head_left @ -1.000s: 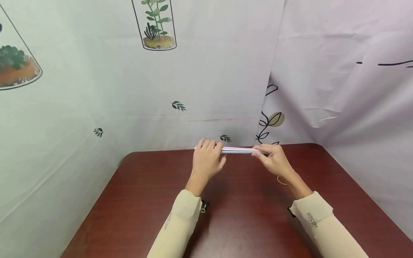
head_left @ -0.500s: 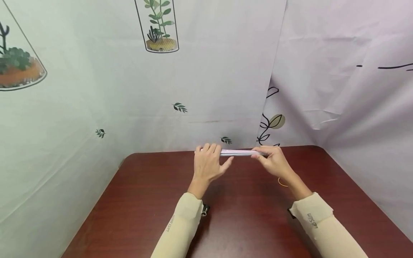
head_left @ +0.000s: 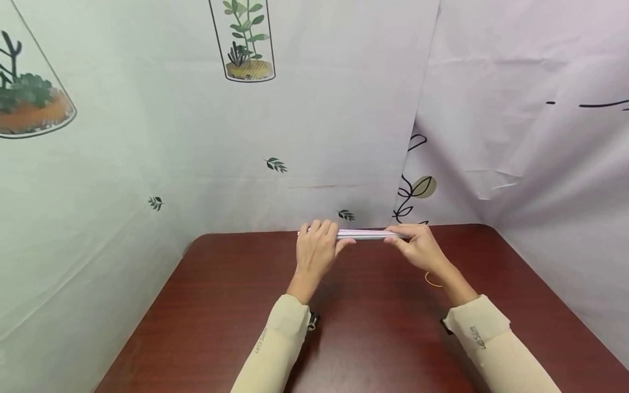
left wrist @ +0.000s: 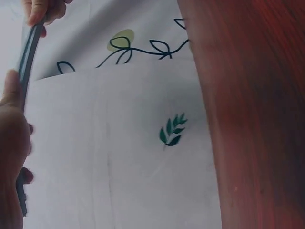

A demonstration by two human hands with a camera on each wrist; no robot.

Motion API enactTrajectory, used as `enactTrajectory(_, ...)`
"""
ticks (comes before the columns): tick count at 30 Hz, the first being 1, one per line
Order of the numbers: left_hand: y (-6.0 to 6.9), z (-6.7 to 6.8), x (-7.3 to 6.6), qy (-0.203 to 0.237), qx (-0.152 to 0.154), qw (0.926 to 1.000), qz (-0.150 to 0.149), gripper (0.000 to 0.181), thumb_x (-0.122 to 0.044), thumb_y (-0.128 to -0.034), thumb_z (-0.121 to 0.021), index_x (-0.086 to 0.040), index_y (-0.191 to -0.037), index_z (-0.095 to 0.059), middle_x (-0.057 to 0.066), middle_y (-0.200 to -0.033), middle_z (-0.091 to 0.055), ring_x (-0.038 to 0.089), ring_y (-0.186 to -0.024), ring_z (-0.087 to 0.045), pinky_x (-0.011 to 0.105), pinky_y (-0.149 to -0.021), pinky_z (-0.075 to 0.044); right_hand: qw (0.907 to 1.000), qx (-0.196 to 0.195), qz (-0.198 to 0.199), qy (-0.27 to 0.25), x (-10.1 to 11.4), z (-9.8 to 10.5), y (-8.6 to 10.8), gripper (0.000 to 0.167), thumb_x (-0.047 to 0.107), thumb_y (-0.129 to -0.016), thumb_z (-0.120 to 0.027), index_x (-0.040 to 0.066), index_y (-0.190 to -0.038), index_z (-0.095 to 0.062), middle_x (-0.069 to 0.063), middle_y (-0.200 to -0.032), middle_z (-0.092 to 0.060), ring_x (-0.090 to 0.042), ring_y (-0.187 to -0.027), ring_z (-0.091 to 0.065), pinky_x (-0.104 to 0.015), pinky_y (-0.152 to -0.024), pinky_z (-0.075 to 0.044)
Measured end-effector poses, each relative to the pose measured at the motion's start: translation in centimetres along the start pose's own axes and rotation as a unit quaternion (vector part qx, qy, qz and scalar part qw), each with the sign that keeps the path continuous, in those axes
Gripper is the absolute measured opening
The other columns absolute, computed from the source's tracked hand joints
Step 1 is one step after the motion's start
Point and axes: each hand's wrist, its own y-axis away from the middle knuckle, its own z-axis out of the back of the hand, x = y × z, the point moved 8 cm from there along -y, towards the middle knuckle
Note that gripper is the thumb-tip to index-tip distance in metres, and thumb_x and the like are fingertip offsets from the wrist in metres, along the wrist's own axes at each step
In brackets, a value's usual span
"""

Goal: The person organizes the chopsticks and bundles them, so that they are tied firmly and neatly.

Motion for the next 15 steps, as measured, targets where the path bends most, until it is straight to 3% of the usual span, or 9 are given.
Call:
enactTrajectory(6,0.1,0.3,-0.3,-0.017,-0.046,0.9987,-0.011,0.065,-0.071,-0.0889,-0.030,-0.012,-0.075,-0.051,0.000,-0.067,-0.049,0.020,-0.063,-0.049,0.033,-0.062,-0.040,0.9996,0.009,0.026,0.008,0.1,-0.1,0.1,0.024,-0.003,-0.076,-0.081,0.006,-0.098,-0.077,0.002,-0.082,-0.070,-0.006,-0.061,-0.050,-0.017,-0.056,-0.039)
enactTrajectory(10,0.1,0.2,-0.3,-0.028,-0.050,0.9983,-0.012,0.067,-0.071,-0.0906,-0.023,-0.012,-0.073,-0.050,0.000,-0.066,-0.047,0.020,-0.062,-0.049,0.034,-0.061,-0.039,0.9963,0.013,0.047,0.071,0.2,-0.2,0.2,0.027,0.003,-0.077,-0.081,0.007,-0.104,-0.076,0.005,-0.080,-0.066,-0.006,-0.062,-0.048,-0.021,-0.057,-0.039)
enactTrajectory(13,0.1,0.2,-0.3,-0.035,-0.053,0.9978,-0.017,0.067,-0.071,-0.0913,-0.023,-0.012,-0.072,-0.050,-0.001,-0.065,-0.047,0.019,-0.061,-0.049,0.033,-0.059,-0.038,0.9840,0.017,0.070,0.163,0.7,-0.4,0.3,0.028,0.013,-0.079,-0.081,0.009,-0.106,-0.075,0.003,-0.080,-0.066,-0.012,-0.065,-0.051,-0.030,-0.060,-0.041)
enactTrajectory(15,0.1,0.3,-0.3,-0.039,-0.057,0.9974,-0.019,0.067,-0.071,-0.0917,-0.023,-0.013,-0.072,-0.050,-0.001,-0.064,-0.047,0.019,-0.060,-0.049,0.033,-0.058,-0.037,0.9683,0.018,0.089,0.233,1.2,-0.6,0.3,0.027,0.022,-0.083,-0.077,0.009,-0.106,-0.073,-0.002,-0.082,-0.068,-0.019,-0.070,-0.055,-0.037,-0.064,-0.043)
